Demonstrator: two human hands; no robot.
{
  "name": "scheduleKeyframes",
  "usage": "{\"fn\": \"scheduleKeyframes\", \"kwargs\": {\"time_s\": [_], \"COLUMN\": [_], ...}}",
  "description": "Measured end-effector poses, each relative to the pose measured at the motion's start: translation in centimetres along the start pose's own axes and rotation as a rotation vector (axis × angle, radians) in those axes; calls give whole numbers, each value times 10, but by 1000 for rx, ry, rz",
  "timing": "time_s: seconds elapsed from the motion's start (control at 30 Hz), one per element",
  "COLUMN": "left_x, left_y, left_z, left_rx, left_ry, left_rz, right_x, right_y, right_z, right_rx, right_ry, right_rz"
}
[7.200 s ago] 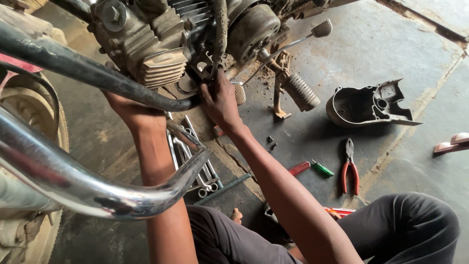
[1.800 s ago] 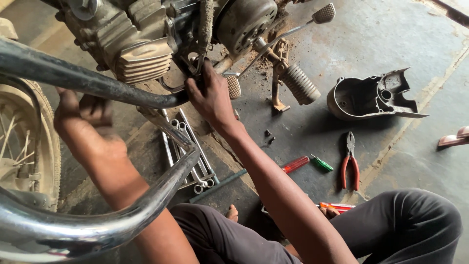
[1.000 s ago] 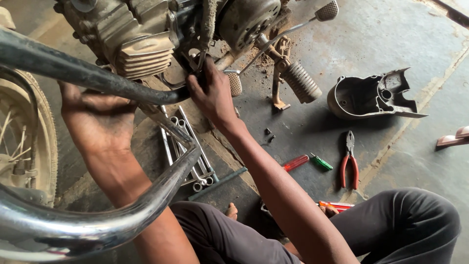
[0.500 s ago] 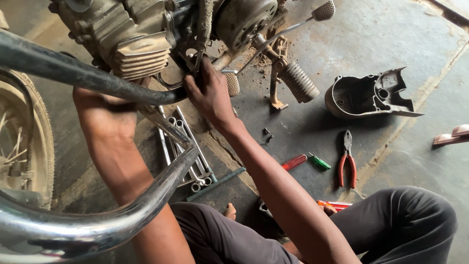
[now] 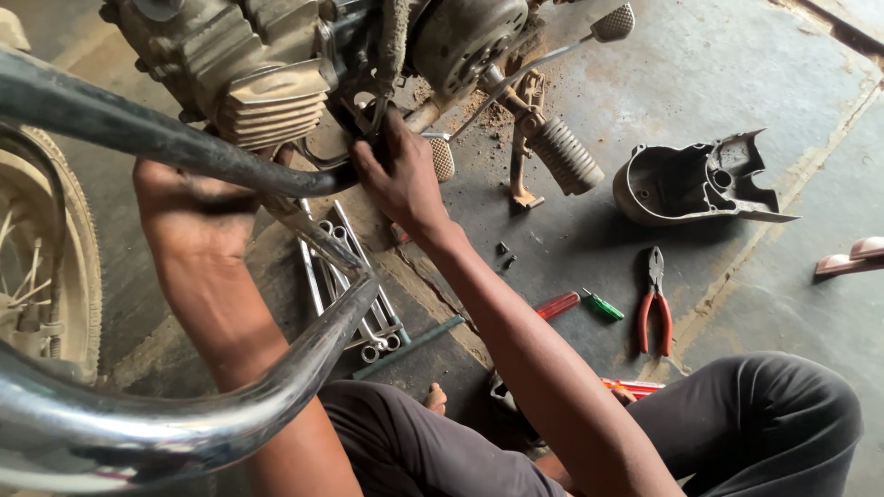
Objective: The recorder is dismantling and repairing components of a motorcycle engine using various hand tools.
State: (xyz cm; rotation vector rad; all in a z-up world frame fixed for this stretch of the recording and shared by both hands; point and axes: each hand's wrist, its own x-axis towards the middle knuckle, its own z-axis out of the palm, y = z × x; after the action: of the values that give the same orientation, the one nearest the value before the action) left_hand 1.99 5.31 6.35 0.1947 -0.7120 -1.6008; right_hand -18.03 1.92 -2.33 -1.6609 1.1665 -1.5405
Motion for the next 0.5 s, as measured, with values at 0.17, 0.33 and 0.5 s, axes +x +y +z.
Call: {"fn": "scheduleKeyframes", "kwargs": {"time_s": [0.17,0.33,0.5], "left_x": [-3,-3,-3], "left_y": [11,21,24], "left_z": [-20,-51,-63], "left_rx": [158,-46,93], "left_ry": [282,3,-39], "left_rz": [92,18,25], "right_x": [4,7,10], "right_y": [1,6,0], "right_z": [1,1,-2], "right_rx": [63,168,165], "right_ry": [-29,-86,-141], "right_rz": [90,172,243]}}
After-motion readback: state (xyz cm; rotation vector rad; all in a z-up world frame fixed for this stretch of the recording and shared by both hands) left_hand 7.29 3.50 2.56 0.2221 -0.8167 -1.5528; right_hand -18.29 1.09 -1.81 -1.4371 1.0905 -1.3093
